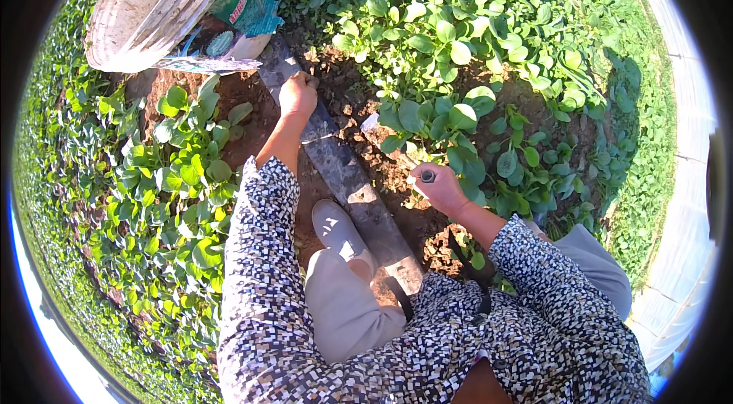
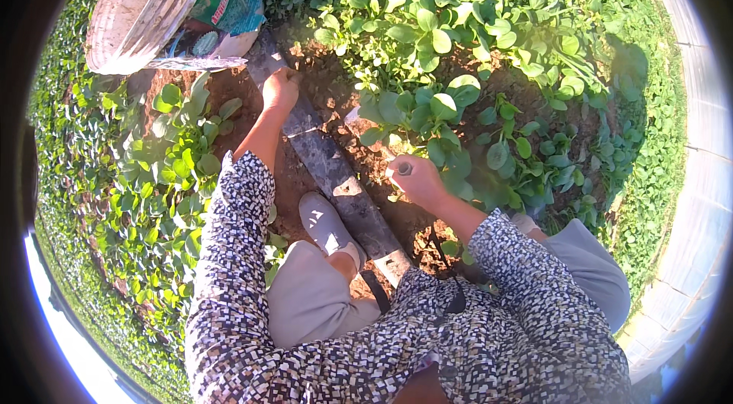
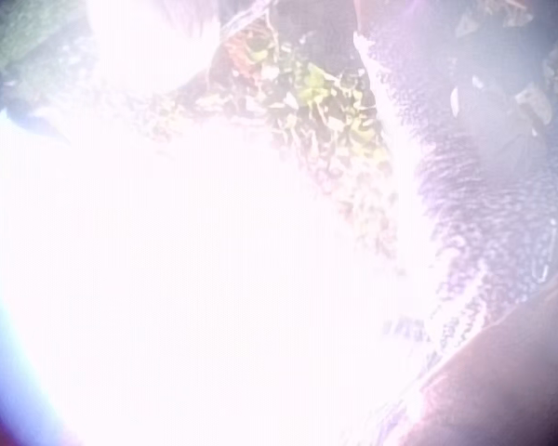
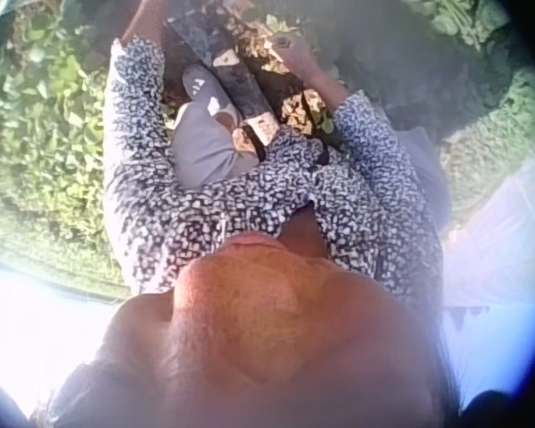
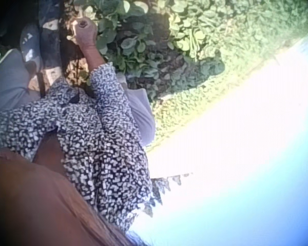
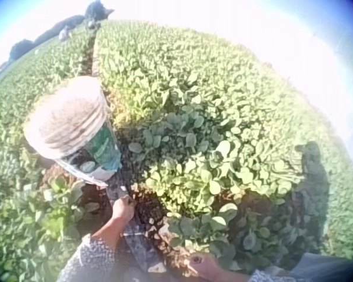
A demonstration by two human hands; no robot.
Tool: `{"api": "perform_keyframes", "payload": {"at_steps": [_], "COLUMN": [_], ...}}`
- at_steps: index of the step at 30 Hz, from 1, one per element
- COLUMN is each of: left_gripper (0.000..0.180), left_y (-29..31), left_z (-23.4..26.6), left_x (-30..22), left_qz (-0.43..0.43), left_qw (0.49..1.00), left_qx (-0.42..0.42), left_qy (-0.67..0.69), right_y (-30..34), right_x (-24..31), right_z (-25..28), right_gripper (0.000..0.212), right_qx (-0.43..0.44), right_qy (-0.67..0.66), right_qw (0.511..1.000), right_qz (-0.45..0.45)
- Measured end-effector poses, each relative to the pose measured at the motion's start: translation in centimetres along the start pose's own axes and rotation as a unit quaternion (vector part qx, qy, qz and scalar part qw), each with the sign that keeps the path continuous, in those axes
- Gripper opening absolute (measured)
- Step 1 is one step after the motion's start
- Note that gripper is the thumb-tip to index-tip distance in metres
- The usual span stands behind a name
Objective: The person pulls out weeds by hand and uses a trowel to loosen the soil around green leafy vegetables in an agricultural field, placing the removed plants into a bucket.
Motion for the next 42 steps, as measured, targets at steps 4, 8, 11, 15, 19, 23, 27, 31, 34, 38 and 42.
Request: {"api": "perform_keyframes", "payload": {"at_steps": [4, 8, 11, 15, 19, 23, 27, 31, 34, 38, 42], "left_gripper": [0.014, 0.030, 0.039, 0.020, 0.015, 0.035, 0.034, 0.020, 0.018, 0.024, 0.023], "left_y": [2.7, 3.1, 2.9, 2.2, 1.4, 1.4, 1.6, 0.8, 1.0, 0.8, 4.8], "left_z": [-1.7, -0.4, -1.8, -3.0, -4.2, -6.0, -7.8, -7.4, -7.0, -5.4, -11.7], "left_x": [1.9, 0.8, -3.2, -1.7, -0.7, -7.1, -8.4, -5.5, -5.2, -4.8, -7.0], "left_qz": [0.140, 0.027, -0.050, 0.027, 0.111, -0.010, -0.056, -0.013, 0.185, 0.010, -0.003], "left_qw": [0.940, 0.985, 0.996, 0.995, 0.916, 0.984, 0.981, 0.989, 0.865, 0.957, 0.920], "left_qx": [0.040, 0.022, 0.068, 0.063, 0.069, 0.163, 0.174, 0.096, 0.185, 0.253, 0.315], "left_qy": [0.309, 0.171, 0.014, 0.074, 0.379, 0.075, -0.066, 0.108, 0.428, 0.140, 0.233], "right_y": [0.1, 0.0, 0.1, 0.1, 0.5, 0.3, 0.7, 1.2, 2.4, 2.6, 3.2], "right_x": [0.0, 0.2, -0.6, -0.5, -1.0, -2.1, -1.0, 0.4, 3.2, 4.9, 6.0], "right_z": [0.1, -0.2, 0.1, -0.1, -0.1, 0.6, 0.8, 0.1, 0.5, 0.9, 2.9], "right_gripper": [0.008, 0.008, 0.009, 0.011, 0.013, 0.016, 0.014, 0.013, 0.012, 0.009, 0.004], "right_qx": [0.019, 0.026, 0.014, 0.001, -0.005, -0.018, -0.020, -0.018, -0.011, 0.040, 0.098], "right_qy": [0.000, -0.003, -0.005, 0.005, -0.014, -0.009, -0.001, 0.028, 0.194, 0.352, 0.434], "right_qw": [1.000, 0.999, 1.000, 0.999, 0.999, 0.999, 0.997, 0.990, 0.959, 0.908, 0.873], "right_qz": [0.007, 0.032, 0.023, 0.049, 0.037, 0.025, 0.073, 0.138, 0.207, 0.223, 0.201]}}
Point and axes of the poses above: each hand's wrist, its own y-axis away from the middle knuckle, its own z-axis out of the back of the hand, x = y × z, the point moved 9 cm from there along -y, towards the middle knuckle, and after that the axes turned 9 degrees about -z, right-handed, at the moved point
